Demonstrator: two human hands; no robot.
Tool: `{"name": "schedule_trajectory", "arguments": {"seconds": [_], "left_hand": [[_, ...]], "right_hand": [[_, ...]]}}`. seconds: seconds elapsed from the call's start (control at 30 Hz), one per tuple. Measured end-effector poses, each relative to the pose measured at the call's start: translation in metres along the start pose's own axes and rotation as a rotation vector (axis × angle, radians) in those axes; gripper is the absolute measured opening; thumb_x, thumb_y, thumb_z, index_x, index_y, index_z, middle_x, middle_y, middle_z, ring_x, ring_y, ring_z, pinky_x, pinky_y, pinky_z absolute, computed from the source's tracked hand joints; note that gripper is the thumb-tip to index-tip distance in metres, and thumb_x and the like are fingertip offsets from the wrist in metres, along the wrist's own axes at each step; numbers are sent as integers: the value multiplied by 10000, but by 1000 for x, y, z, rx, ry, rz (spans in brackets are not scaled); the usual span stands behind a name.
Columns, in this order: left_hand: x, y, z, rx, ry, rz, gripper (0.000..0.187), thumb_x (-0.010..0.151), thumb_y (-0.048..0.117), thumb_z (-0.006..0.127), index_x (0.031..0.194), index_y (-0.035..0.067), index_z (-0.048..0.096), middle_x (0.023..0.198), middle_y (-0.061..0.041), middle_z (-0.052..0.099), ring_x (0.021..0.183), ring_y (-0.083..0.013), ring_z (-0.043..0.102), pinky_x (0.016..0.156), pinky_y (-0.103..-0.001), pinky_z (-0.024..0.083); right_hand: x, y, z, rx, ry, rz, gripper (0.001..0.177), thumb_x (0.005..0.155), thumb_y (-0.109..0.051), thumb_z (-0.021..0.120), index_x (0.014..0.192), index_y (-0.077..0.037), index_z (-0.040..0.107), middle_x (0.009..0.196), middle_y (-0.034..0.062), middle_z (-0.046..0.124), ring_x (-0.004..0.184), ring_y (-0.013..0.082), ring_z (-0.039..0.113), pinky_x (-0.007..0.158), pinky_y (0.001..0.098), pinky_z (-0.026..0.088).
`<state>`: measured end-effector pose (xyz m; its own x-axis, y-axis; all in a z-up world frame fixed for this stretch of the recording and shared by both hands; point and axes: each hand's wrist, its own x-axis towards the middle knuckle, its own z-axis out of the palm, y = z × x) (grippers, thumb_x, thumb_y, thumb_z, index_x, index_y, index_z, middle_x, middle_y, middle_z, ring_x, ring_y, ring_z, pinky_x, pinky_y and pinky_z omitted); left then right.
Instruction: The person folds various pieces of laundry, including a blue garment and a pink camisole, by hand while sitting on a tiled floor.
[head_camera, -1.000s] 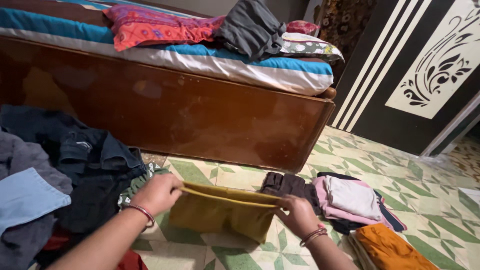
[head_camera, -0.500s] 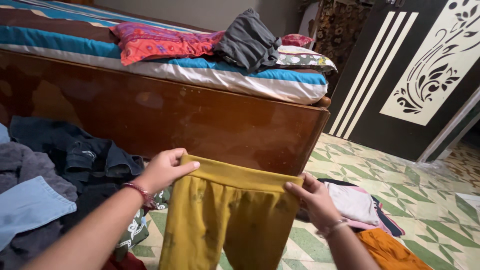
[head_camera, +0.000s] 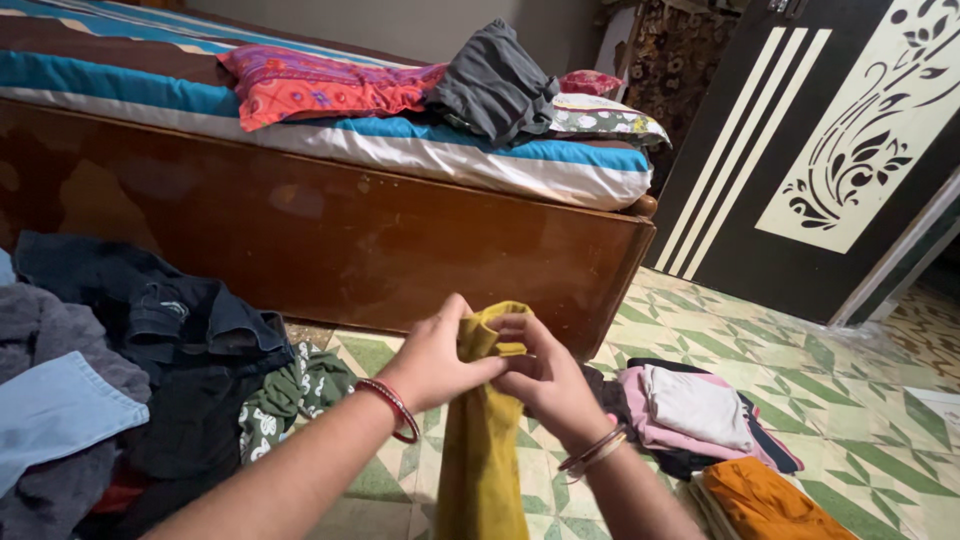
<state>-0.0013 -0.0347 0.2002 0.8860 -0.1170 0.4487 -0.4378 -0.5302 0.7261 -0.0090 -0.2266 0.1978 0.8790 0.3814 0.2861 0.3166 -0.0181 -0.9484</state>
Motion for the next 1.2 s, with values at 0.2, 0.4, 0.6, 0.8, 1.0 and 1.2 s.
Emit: {"name": "schedule_trajectory", "arguments": {"seconds": [0.2,0.4,0.6,0.8,1.0,1.2], "left_hand": [[11,-19,-10,-374,-95,38,302,765,64,711,1010,50,535,890,-53,694,832,-120,669,754,-295,561],[17,-38,-25,-664,-394,50,398,791,-3,708,1140,56,527,1022,-40,701,952,-90,662,848,-277,553],[13,-72,-27,219,-468,46,526,746,106,853,1235,118,661,1163,-125,743,1091,-249,694,966,-352,550],[31,-80,-11,367,-58,-226,413,827,-38,623,1172,180,684,1101,-159,725,1054,-360,683,894,-452,552],[50,-101,-5,-51,137,-6,363,781,-116,598,1059,113,643,1030,-95,780,1015,-246,756,853,-359,579],[-30,-163,36,-66,-276,-73,329,775,-24,657,1062,137,667,1101,-69,775,1080,-213,732,899,-328,569]], "right_hand": [[2,4,-14,-196,245,-140,842,731,37,726,1491,-88,387,1389,125,552,1157,202,620,917,353,578],[-9,40,-35,216,-15,299,572,772,-12,801,1314,-17,617,1161,92,748,1031,167,733,962,364,573],[16,96,-34,-182,-39,381,317,776,-67,856,1083,-33,787,990,35,811,870,105,720,840,283,575],[59,115,-25,-269,225,184,294,775,-24,800,1064,-45,751,963,22,762,827,90,690,745,278,603],[61,96,-28,-294,393,-56,211,836,-9,747,1039,-40,699,979,3,759,892,64,707,769,227,569],[-14,160,-20,-727,171,-147,284,720,-3,827,963,-87,706,923,46,701,827,181,694,679,312,582]]}}
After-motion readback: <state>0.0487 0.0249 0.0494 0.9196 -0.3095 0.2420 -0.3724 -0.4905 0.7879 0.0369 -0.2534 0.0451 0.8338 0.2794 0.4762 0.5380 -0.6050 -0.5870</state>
